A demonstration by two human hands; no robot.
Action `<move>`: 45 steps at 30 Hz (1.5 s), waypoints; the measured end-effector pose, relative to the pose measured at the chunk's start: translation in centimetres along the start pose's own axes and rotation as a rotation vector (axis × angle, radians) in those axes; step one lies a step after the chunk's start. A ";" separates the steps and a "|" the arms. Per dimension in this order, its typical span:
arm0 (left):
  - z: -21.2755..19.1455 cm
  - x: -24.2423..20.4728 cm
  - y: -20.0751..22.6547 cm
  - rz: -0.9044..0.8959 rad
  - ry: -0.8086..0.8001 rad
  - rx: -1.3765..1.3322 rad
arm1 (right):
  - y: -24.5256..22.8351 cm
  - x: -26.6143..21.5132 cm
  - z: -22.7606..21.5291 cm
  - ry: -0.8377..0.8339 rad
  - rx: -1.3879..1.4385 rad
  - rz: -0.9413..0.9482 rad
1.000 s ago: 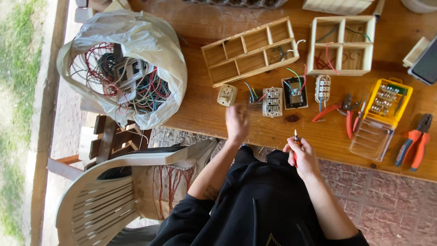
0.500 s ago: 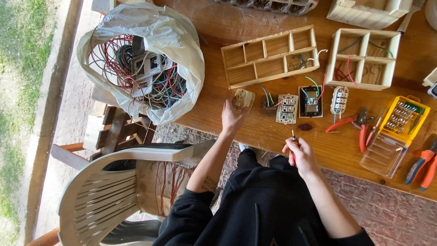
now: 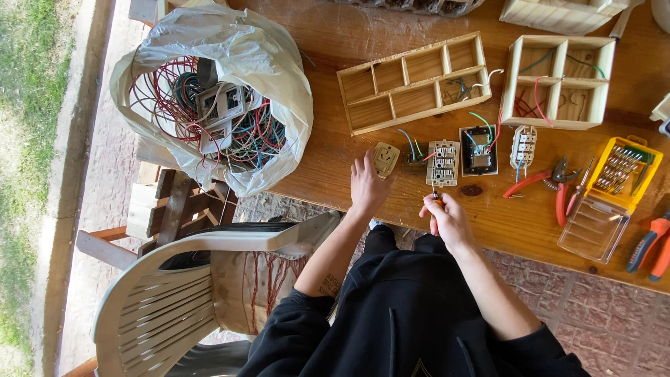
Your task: The person assembles electrical components on a wooden workbench. They use a screwdriver to tighten screws on a small electrical box and a wall socket, connecting various colored wires to the terminals.
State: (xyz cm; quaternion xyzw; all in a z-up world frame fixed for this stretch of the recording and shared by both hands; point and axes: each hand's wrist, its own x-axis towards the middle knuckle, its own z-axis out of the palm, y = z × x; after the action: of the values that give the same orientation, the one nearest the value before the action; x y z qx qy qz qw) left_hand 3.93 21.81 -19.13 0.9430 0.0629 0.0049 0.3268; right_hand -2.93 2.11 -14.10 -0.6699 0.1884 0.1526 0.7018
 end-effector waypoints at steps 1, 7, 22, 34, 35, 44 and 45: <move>0.7 0.0 -0.5 0.000 -0.004 0.001 | -0.3 -0.1 0.2 0.002 0.002 0.004; 2.6 -0.1 -2.9 0.159 0.018 0.253 | -1.2 0.1 1.1 0.032 -0.060 0.015; -5.1 -2.5 1.0 0.295 0.031 -0.277 | -8.1 0.1 5.3 -0.041 -0.067 -0.069; -9.6 -1.6 5.8 -0.005 -0.459 -0.893 | -7.6 0.4 0.6 -0.011 -0.283 -0.110; -9.1 -1.1 5.9 -0.060 -0.566 -0.984 | -9.0 -0.3 0.7 -0.046 -0.279 -0.108; -7.3 -0.9 10.3 -0.146 -0.460 -1.088 | -11.9 1.2 -5.6 0.023 -0.576 -0.088; -7.1 -0.8 10.7 -0.148 -0.429 -1.105 | -13.3 1.0 -6.2 0.019 -0.685 -0.176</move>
State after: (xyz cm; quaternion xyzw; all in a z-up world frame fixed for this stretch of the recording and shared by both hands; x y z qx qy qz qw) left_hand 4.03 17.76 -6.97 0.6063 0.0490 -0.1765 0.7739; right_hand 3.76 -4.83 -3.03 -0.8815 0.0743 0.1397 0.4448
